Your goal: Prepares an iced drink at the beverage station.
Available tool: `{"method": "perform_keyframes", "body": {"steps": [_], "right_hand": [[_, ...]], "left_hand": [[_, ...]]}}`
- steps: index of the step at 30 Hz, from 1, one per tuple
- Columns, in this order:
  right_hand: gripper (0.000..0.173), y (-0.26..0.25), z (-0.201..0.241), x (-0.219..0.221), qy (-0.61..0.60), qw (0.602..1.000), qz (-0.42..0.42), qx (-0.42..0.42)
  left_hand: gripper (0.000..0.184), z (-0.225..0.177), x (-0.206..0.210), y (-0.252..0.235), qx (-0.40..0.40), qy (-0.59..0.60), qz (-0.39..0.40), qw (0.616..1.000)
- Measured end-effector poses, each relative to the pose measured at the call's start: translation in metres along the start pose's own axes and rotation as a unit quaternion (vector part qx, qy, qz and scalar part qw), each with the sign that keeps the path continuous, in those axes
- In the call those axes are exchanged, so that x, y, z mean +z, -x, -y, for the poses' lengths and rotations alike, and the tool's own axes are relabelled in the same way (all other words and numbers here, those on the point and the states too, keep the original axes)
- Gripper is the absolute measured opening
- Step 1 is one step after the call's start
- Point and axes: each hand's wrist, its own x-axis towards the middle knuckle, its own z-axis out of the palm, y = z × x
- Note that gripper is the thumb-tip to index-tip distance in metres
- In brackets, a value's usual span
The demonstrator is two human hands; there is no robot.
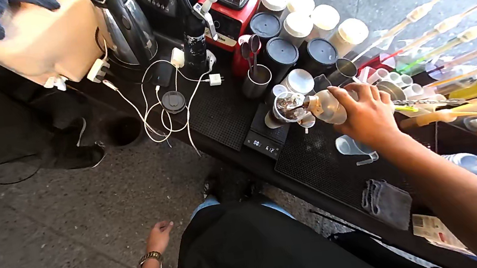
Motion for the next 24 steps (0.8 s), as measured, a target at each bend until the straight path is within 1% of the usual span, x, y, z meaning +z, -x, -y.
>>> {"method": "perform_keyframes", "body": {"steps": [6,12,15,18,21,23,24], "right_hand": [[0.097,-0.002,-0.001,0.002,-0.01,1.0,-0.002,0.013],[0.101,0.0,0.003,0.008,-0.151,0.986,-0.041,0.062],[0.108,0.002,0.011,0.011,-0.224,0.967,-0.054,0.111],[0.11,0.008,0.018,0.012,-0.28,0.943,-0.08,0.164],[0.112,0.022,0.02,0.013,-0.337,0.901,-0.116,0.247],[0.114,0.035,0.016,0.01,-0.376,0.862,-0.149,0.305],[0.114,0.04,0.014,0.005,-0.39,0.843,-0.173,0.328]], "left_hand": [[0.043,0.0,-0.002,0.0,-0.004,0.012,0.001,1.0],[0.044,-0.003,-0.002,0.001,-0.001,0.003,-0.005,1.0],[0.041,-0.015,-0.004,0.01,0.024,0.001,-0.04,0.999],[0.039,-0.049,-0.007,0.024,0.082,0.015,-0.074,0.994],[0.039,-0.099,-0.004,0.033,0.168,0.036,-0.083,0.982],[0.044,-0.142,0.0,0.04,0.255,0.032,-0.075,0.963],[0.048,-0.17,0.004,0.047,0.308,0.023,-0.069,0.949]]}}
